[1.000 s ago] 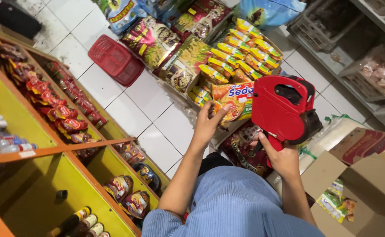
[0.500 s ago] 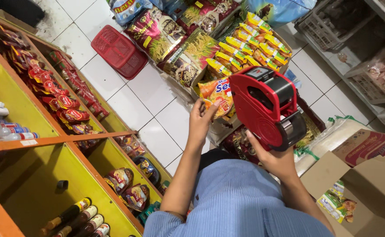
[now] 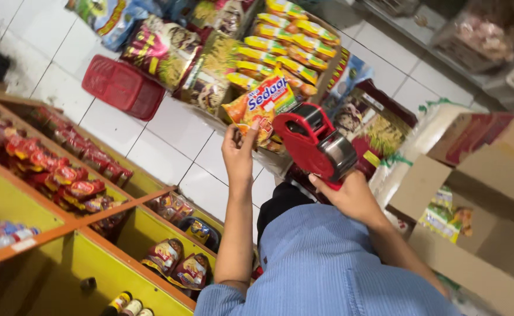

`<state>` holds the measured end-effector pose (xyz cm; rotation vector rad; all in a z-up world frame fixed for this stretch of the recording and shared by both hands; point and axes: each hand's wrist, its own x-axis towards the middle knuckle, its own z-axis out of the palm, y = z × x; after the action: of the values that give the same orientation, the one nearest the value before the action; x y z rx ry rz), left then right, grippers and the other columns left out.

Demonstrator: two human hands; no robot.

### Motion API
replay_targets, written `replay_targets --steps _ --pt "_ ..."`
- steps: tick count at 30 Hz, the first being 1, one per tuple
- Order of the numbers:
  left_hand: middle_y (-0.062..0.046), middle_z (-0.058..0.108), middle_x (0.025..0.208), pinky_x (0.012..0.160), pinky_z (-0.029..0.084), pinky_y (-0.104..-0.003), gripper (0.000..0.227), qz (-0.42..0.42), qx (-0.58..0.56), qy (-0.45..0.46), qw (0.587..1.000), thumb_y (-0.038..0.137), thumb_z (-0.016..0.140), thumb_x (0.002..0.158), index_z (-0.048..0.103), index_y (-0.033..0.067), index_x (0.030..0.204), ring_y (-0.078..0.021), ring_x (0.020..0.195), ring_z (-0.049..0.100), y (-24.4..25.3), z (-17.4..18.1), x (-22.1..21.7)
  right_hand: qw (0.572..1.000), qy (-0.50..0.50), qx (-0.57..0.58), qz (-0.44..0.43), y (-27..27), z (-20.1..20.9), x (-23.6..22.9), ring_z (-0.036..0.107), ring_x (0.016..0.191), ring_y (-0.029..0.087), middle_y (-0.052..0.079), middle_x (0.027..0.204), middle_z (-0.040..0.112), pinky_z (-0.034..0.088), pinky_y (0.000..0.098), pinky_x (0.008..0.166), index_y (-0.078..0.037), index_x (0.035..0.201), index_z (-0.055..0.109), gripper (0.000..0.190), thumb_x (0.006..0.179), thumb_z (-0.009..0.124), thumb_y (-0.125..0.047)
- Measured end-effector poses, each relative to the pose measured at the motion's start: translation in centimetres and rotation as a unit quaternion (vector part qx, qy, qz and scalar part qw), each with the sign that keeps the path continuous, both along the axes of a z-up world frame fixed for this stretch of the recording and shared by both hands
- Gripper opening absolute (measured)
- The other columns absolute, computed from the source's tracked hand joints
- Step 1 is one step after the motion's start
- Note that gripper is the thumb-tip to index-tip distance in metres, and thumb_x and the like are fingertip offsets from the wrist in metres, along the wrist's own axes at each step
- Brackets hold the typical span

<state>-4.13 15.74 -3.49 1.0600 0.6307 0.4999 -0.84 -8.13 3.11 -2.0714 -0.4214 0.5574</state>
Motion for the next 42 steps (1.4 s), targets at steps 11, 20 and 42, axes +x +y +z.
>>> replay_targets --steps 11,20,42 --pt "-0.007 0.072 0.115 0.093 0.053 -0.026 0.037 -0.219 0.0 0.026 0.975 0.015 0.076 0.093 0.064 -0.0005 0.124 -0.0112 0.104 0.067 -9.5 2.5 2.6 0.963 -0.022 0.071 -0.261 -11.1 2.6 -0.8 0.07 0.071 0.011 0.003 0.078 0.074 0.055 0.0282 0.066 -0.003 0.098 0.074 0.017 0.099 0.07 -0.02" --pt "-0.006 0.073 0.104 0.083 0.052 -0.025 0.035 -0.487 0.101 0.089 0.863 0.023 0.078 0.094 0.068 -0.001 0.117 -0.0101 0.092 0.065 -22.5 2.4 2.5 0.879 0.022 0.146 -0.454 -20.4 0.2 -6.3 0.07 0.072 0.01 0.002 0.083 0.074 0.052 0.0251 0.064 -0.003 0.101 0.073 0.015 0.099 0.07 -0.018" --pt "-0.023 0.07 0.126 0.1 0.054 -0.041 0.055 -0.572 0.302 -0.039 0.762 0.024 0.077 0.09 0.06 0.0024 0.138 -0.0326 0.118 0.07 -42.7 -8.6 0.0 0.794 0.032 0.248 -0.555 -36.1 -1.4 -11.9 0.072 0.071 0.021 0.013 0.088 0.072 0.06 0.033 0.067 0.003 0.113 0.07 0.024 0.101 0.071 -0.017"
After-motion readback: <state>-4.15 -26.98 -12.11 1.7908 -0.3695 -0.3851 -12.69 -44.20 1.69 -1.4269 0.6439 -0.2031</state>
